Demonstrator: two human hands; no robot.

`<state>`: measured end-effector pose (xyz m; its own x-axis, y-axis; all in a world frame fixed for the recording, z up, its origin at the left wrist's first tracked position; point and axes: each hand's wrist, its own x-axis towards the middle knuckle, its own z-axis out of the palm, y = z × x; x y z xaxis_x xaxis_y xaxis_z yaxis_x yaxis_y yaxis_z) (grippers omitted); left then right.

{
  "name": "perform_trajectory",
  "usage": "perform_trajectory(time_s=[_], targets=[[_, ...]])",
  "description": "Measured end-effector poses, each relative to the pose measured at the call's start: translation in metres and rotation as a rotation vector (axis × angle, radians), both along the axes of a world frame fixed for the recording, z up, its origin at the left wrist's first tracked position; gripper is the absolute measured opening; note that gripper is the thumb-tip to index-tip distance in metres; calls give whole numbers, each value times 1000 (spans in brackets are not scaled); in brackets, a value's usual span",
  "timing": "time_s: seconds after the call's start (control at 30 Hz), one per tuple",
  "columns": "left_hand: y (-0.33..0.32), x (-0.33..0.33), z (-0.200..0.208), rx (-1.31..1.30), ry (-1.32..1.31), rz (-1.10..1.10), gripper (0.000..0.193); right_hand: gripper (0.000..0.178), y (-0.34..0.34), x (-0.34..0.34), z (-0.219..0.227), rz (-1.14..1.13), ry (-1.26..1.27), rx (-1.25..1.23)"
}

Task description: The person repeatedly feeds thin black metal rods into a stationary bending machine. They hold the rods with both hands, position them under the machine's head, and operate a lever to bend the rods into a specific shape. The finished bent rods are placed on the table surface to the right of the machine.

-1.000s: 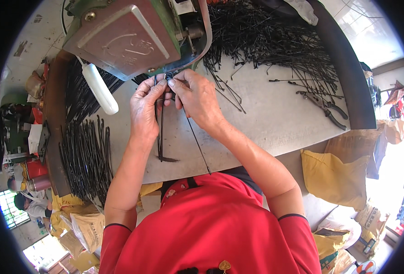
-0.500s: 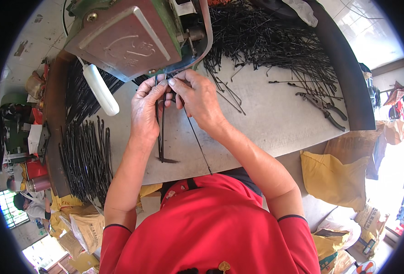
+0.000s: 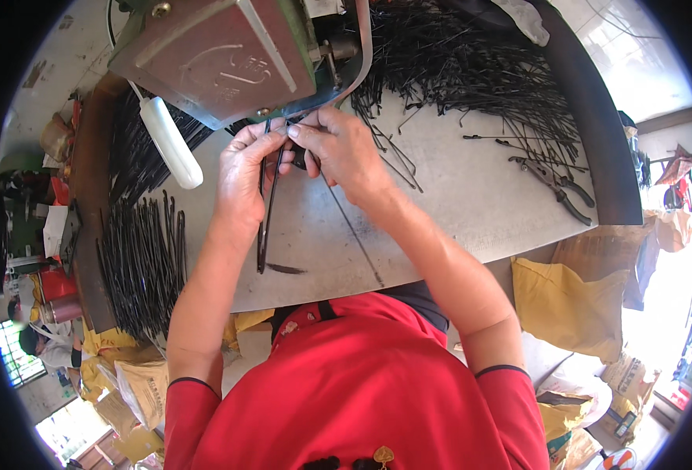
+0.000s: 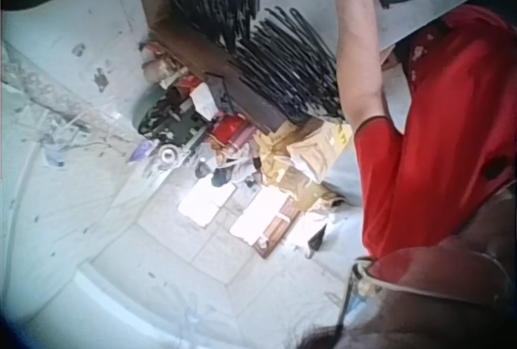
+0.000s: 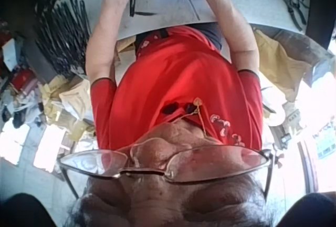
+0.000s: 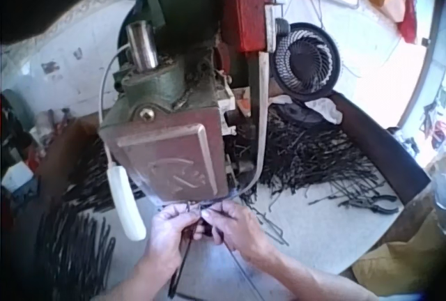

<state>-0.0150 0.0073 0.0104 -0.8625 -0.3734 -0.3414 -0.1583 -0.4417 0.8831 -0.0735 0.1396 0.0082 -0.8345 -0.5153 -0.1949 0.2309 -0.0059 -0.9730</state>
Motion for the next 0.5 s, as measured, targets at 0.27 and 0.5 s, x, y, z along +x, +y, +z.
perform_trajectory(time_s=[0.27,0.5], targets=[[8,22,-20,-100,31,-5,20,32,15,12,5,64,-92,53],[14,23,-15,-57,108,-68,24,21,22,20,-2,30,-185,-134]])
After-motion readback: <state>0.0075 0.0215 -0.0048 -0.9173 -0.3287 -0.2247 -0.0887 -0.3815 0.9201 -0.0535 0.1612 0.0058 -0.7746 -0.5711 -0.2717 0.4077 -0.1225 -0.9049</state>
